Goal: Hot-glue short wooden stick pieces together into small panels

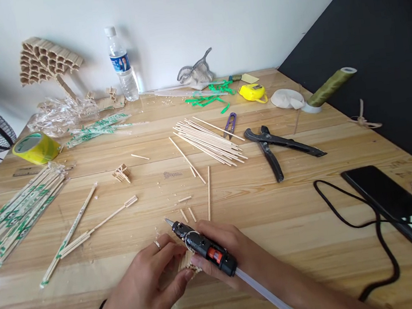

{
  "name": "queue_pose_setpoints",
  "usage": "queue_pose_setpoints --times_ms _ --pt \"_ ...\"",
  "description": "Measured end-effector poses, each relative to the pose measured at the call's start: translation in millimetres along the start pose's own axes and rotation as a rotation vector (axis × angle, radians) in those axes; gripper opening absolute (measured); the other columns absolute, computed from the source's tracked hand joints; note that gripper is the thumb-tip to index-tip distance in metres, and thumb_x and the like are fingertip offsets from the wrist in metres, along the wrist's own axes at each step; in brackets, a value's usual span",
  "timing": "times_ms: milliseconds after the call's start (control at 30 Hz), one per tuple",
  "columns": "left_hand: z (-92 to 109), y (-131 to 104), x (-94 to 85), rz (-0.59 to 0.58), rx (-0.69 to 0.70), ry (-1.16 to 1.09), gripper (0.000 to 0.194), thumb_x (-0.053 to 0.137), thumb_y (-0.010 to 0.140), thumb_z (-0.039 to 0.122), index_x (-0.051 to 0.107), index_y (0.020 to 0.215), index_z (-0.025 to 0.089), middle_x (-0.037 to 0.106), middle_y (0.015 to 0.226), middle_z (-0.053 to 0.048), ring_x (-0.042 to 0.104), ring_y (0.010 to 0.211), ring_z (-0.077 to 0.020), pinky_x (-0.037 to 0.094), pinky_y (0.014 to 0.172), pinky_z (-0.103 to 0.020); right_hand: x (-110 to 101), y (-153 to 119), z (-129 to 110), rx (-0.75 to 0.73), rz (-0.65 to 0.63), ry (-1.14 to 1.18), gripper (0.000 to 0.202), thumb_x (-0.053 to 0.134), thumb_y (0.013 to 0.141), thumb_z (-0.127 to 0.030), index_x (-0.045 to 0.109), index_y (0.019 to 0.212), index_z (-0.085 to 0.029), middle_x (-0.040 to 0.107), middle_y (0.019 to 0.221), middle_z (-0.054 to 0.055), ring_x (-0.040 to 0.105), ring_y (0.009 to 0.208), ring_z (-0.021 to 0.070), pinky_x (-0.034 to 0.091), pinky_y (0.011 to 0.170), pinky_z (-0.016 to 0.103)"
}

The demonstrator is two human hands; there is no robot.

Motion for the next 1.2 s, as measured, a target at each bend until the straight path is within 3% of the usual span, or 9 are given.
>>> queue_pose_setpoints --times_ms 767,1200 --pt "2.2 0.3 -2.5 0.023 0.033 0.006 0.009 0.058 0.105 0.027 0.065 0.107 0.022 0.070 0.108 -0.007 0.068 0.095 -0.0212 0.056 0.085 -0.031 0.2 0.2 0.2 0.011 -0.020 -0.030 0.008 0.066 0.098 -0.025 0.063 0.106 -0.022 0.068 0.094 0.002 0.062 0.080 0.0178 0.049 0.074 0.027" --pt "1.7 -0.3 -2.2 0.022 0.040 -0.009 0.007 0.058 0.105 0.025 0.063 0.110 0.024 0.069 0.111 -0.006 0.066 0.099 -0.0210 0.054 0.089 -0.030 0.4 -0.4 2.2 0.021 -0.022 -0.053 0.008 0.065 0.099 -0.028 0.061 0.098 -0.020 0.061 0.086 0.000 0.055 0.074 0.0158 0.043 0.069 0.027"
Point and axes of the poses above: each hand's wrist, its own y-axis towards the middle knuckle, its own x-axis out of the palm, z = x × y, the point moved 6 cm from there along y, towards the middle knuckle
